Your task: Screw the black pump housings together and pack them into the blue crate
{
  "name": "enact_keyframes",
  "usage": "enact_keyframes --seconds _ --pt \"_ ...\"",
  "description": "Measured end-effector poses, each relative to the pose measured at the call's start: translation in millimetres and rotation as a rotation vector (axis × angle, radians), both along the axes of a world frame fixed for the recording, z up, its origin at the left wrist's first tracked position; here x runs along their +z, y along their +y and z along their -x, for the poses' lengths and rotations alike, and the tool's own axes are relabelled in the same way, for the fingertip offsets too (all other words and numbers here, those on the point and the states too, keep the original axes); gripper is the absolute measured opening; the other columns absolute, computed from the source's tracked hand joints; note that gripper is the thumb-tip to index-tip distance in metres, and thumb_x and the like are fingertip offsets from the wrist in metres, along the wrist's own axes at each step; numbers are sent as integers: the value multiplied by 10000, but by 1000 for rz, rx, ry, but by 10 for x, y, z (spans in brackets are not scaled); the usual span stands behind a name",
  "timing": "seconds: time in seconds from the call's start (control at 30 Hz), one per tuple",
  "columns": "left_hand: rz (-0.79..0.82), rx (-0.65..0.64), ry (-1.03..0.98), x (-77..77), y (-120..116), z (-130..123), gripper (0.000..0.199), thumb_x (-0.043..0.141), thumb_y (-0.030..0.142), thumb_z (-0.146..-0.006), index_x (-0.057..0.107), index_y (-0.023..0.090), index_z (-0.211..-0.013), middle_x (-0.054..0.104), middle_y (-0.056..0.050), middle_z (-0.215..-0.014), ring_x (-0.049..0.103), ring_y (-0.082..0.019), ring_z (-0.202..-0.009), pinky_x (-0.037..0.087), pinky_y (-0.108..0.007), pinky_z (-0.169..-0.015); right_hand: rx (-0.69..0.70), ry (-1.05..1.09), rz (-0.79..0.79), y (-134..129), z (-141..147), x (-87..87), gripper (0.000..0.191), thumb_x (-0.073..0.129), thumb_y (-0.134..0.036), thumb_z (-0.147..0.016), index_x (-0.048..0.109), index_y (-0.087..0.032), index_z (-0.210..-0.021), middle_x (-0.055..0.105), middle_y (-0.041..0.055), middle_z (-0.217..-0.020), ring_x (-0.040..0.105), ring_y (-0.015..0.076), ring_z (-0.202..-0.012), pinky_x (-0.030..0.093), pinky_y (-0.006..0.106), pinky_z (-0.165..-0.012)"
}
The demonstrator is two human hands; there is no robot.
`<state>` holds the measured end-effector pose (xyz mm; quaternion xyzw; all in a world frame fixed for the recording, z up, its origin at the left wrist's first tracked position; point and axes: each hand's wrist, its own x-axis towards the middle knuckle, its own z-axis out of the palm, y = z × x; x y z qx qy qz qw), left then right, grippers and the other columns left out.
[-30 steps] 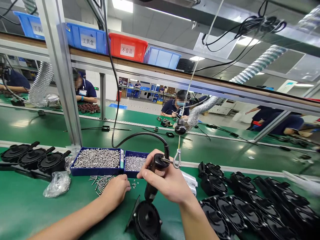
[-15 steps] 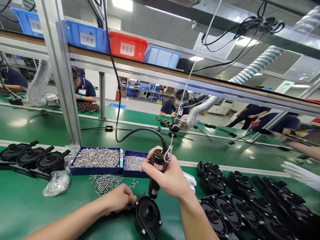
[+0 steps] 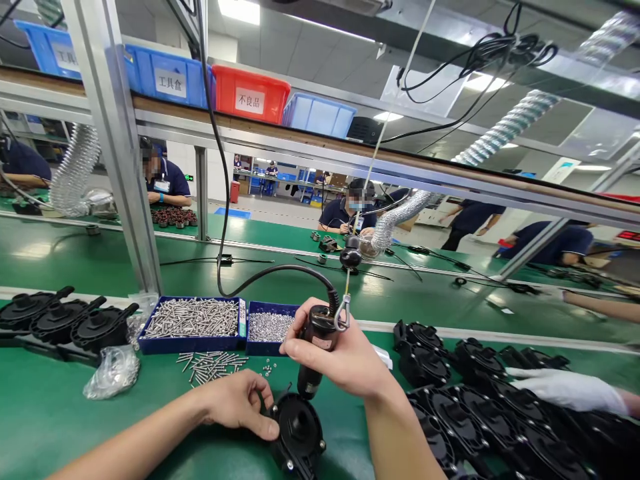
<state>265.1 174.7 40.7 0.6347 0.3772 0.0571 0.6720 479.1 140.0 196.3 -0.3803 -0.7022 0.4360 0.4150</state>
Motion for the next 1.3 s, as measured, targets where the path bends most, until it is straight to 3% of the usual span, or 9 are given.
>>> enact_keyframes --seconds 0.23,0.43,0.53,0.63,0.77,1.0,1.2,1.3 --pt "49 47 -18 -36 -34 -57 733 988 692 -421 644 205 -846 517 109 -522 325 -82 -489 147 -274 -478 51 42 31 -46 -37 5 311 883 -370 -821 650 -193 -925 739 32 -818 552 130 -625 451 275 -584" --pt "-8 17 -57 5 -51 -52 677 955 729 -489 655 186 -759 529 86 -527 351 -76 -485 183 -263 -468 118 31 33 -43 -75 0 299 869 -385 -842 662 -195 -939 750 53 -838 664 182 -726 507 296 -633" --pt "81 24 -72 5 -20 -61 702 823 855 -594 539 215 -642 481 86 -490 274 -59 -389 122 -280 -412 118 16 41 -38 -95 -8 307 869 -400 -843 664 -196 -944 750 53 -834 661 178 -710 502 293 -623" --pt "213 73 -39 -23 14 -73 734 747 927 -601 530 229 -674 463 86 -453 226 -49 -315 67 -287 -378 121 22 42 -30 -104 -16 313 871 -410 -844 668 -196 -949 748 51 -826 662 180 -706 501 291 -613" --pt "321 129 -45 -87 13 -112 746 862 852 -492 481 238 -675 447 90 -441 233 -32 -314 52 -250 -376 122 23 33 -16 -99 -21 316 872 -416 -845 667 -196 -943 743 44 -806 661 180 -697 499 285 -597" --pt "443 232 -69 -168 -50 -221 707 934 693 -446 436 248 -676 442 105 -452 241 -22 -322 43 -215 -369 115 8 25 -22 -73 -10 299 865 -404 -848 673 -193 -935 746 45 -816 627 162 -669 484 281 -590" --pt "379 258 -59 -157 -58 -239 613 909 618 -450 451 233 -581 427 95 -422 260 -22 -308 65 -218 -345 128 5 36 -20 -73 -16 297 859 -408 -853 669 -192 -930 742 46 -817 634 168 -679 490 291 -596" --pt "236 248 -22 -145 -61 -204 555 859 624 -529 471 227 -544 452 76 -412 274 -33 -299 73 -232 -336 121 -5 39 -16 -81 -27 305 858 -423 -859 677 -190 -936 743 52 -826 637 169 -675 510 302 -605"
